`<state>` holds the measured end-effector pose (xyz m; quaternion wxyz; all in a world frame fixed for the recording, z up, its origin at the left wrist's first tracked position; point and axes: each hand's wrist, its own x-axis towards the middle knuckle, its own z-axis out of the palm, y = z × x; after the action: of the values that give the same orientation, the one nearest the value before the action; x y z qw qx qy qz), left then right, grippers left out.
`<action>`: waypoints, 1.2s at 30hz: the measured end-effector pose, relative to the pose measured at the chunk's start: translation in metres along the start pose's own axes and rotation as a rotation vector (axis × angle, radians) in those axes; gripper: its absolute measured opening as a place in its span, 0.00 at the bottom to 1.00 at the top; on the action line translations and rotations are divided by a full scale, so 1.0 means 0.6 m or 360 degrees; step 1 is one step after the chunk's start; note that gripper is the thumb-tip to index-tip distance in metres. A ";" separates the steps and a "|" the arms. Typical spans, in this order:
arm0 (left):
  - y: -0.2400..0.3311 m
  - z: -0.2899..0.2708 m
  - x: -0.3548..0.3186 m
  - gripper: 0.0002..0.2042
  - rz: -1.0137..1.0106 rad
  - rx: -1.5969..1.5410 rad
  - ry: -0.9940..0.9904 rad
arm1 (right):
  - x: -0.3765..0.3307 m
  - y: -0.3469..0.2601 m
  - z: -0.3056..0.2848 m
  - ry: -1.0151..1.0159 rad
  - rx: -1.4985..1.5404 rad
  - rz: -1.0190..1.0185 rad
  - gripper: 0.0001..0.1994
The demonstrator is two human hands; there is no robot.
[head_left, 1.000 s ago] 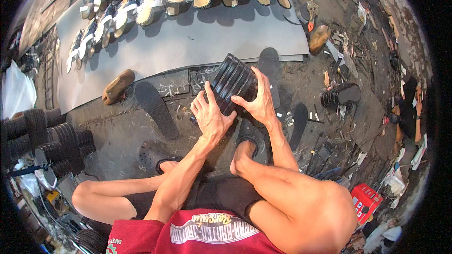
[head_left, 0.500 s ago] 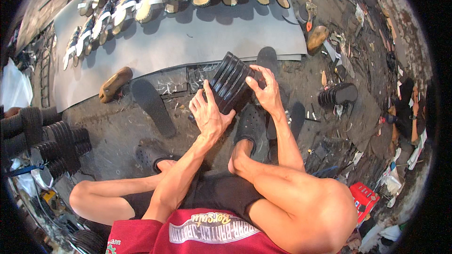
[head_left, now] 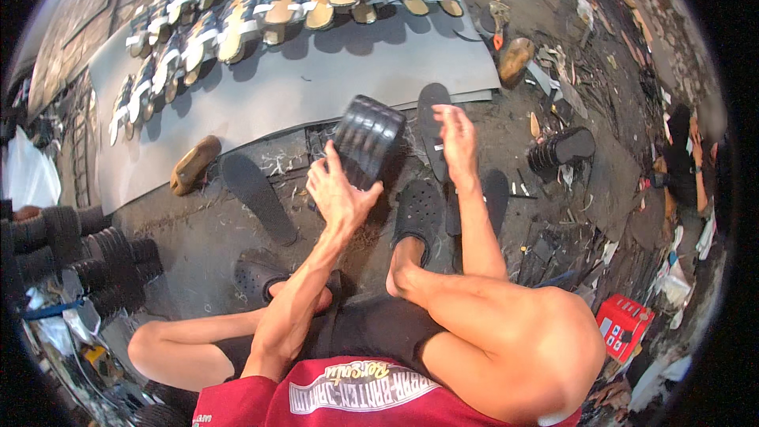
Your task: The person sits on the ground and repeatedly picks up black shoe insoles, aligns them, and stacks them into a pile. The person handles the insoles one by one, occasionally adjusting the stack.
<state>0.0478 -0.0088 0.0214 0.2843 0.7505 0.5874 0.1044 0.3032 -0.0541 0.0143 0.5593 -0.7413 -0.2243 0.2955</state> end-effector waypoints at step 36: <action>-0.192 -0.024 0.005 0.58 -0.1109 -0.0021 0.1081 | -0.123 0.120 -0.167 0.0294 -0.1275 -0.0260 0.18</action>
<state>-0.0532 0.0155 -0.0310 0.0992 0.4310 0.8625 0.2458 0.3191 -0.1925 -0.0209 0.2660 -0.9035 -0.3284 0.0717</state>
